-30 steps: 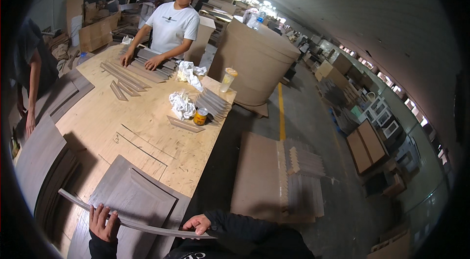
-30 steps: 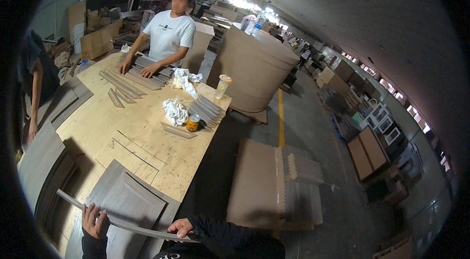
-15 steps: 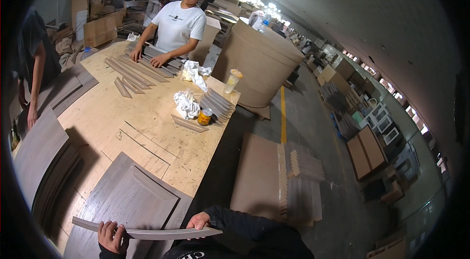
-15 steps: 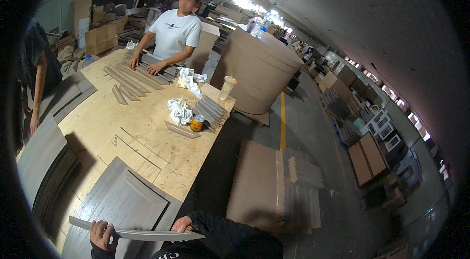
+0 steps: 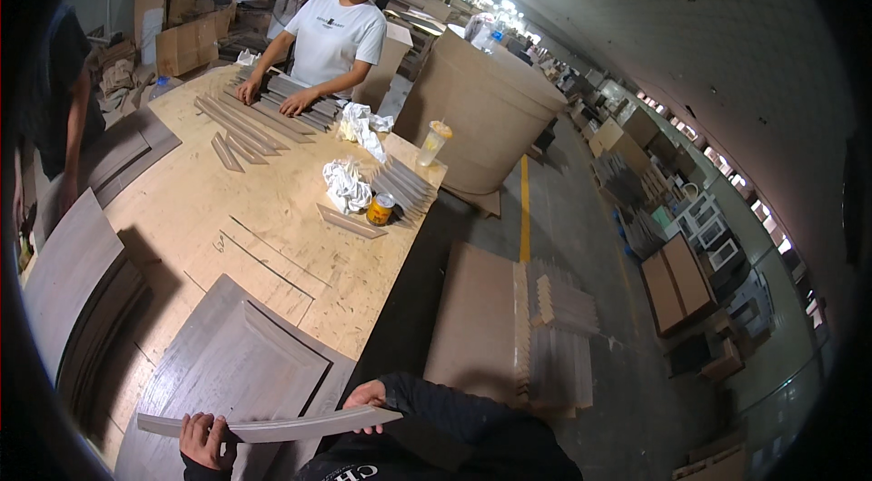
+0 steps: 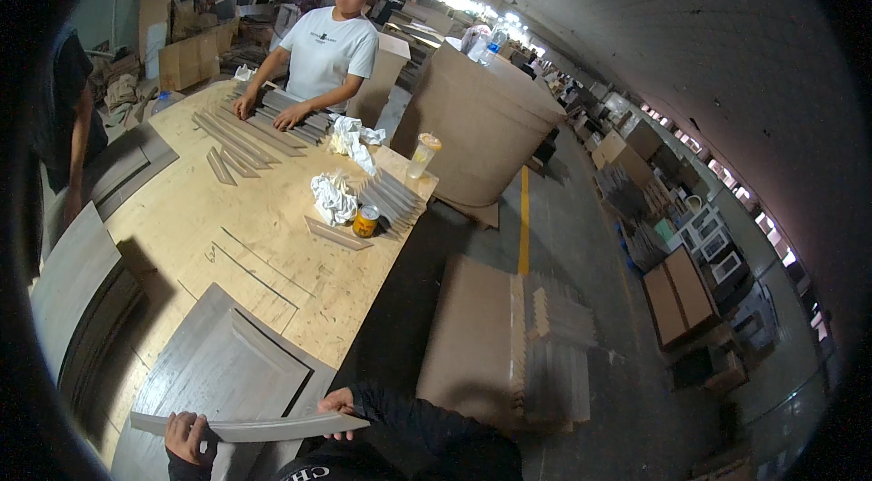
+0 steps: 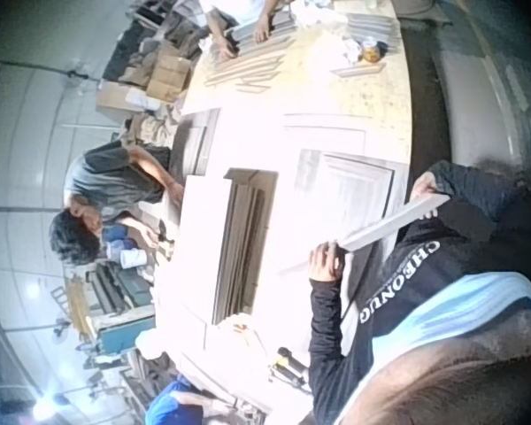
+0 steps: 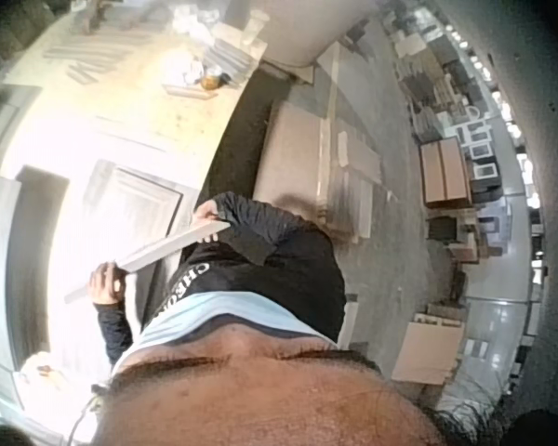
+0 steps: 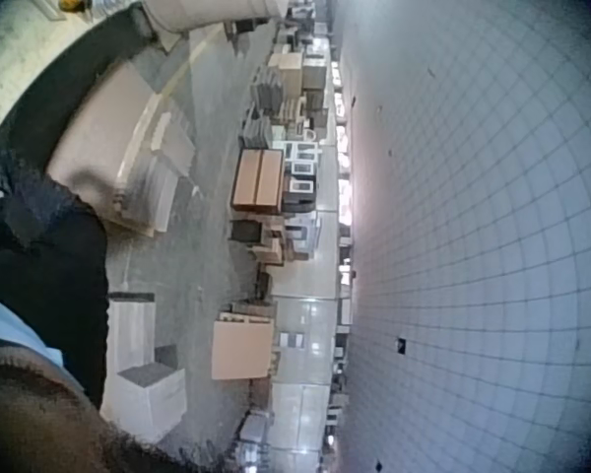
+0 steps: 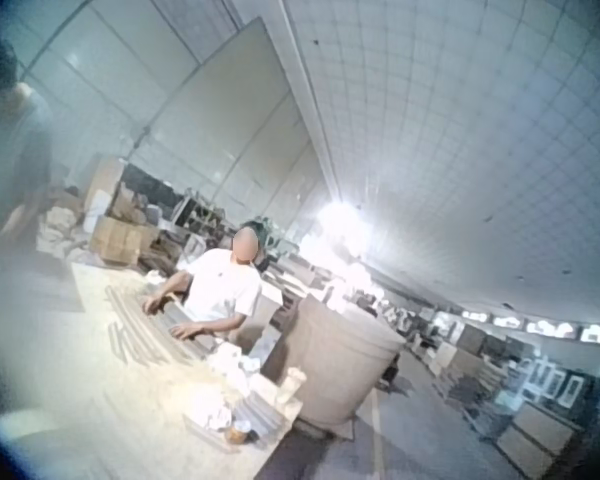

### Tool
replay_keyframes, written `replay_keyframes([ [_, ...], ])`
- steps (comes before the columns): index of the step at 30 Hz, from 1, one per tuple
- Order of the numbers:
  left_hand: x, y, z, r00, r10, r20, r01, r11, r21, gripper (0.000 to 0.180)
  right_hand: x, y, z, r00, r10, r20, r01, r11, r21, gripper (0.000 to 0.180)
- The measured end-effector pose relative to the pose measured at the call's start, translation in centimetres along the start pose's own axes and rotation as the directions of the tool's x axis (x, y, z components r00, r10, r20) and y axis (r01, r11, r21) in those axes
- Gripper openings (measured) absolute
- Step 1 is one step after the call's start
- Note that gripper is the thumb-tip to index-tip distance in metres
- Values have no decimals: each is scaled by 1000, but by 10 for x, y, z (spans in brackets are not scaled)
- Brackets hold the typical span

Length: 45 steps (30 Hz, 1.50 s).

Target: The person constructs wooden panels by aligning wooden trim pieces along the borders by hand and fastening them using a pneumatic nail gun, turning each panel to secure all sides.

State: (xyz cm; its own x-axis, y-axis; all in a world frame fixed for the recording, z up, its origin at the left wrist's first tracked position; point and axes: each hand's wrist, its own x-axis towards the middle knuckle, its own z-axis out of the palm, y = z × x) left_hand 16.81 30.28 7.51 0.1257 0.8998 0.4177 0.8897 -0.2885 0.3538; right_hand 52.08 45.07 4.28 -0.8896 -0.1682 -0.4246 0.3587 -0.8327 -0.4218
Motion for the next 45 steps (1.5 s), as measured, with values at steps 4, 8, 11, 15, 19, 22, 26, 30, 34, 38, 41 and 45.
replay_keyframes([
  [4, -1, -5, -8, 999, -54, -8, 54, 999, -1, 44, -13, -4, -28, 905, -340, -256, 293, 934, -204, 46],
  [8, -25, -19, -13, 980, -141, -138, 157, 982, 107, 30, -58, -48, -56, 761, -397, -513, 417, 905, -82, 42],
  [11, -36, -42, -5, 959, -129, -251, 194, 947, 255, 30, -92, -80, -95, 439, -291, -850, 506, 862, -34, 28],
  [15, -26, -79, -4, 948, -298, -112, 312, 941, 130, 52, -104, -97, -91, 54, -429, -902, 387, 842, -377, 26],
  [19, -8, -88, -11, 809, -582, 81, 572, 812, 118, 49, -32, -100, -119, 170, -563, -809, 239, 819, -521, 35],
  [22, -7, -100, -6, 702, -687, 188, 659, 726, 195, 51, 58, -102, -121, 284, -783, -554, 82, 595, -799, 43],
  [26, -1, -114, 5, 627, -727, 282, 696, 684, 216, 50, 128, -115, -82, 336, -823, -459, -173, 426, -888, 50],
  [30, 7, -109, -5, 636, -714, 291, 689, 696, 202, 49, 148, -123, -60, 232, -953, -193, -217, 143, -966, 60],
  [34, 53, -74, -15, 749, -600, 282, 662, 658, -358, 47, 169, -123, -7, 591, -755, -284, 334, 550, -766, 79],
  [38, 119, -43, -35, 705, -660, 259, 521, 234, -821, 45, 190, -133, 53, 807, -585, 77, 531, 663, -528, 86],
  [41, 121, -40, -48, 686, -709, 166, 512, 307, -802, 43, 190, -154, 77, 927, -367, 79, 340, 731, -592, 78],
  [45, 104, -35, -62, 820, -379, -429, 375, 922, -98, 69, 175, -171, 73, 941, -310, 133, 319, 689, -651, 57],
])
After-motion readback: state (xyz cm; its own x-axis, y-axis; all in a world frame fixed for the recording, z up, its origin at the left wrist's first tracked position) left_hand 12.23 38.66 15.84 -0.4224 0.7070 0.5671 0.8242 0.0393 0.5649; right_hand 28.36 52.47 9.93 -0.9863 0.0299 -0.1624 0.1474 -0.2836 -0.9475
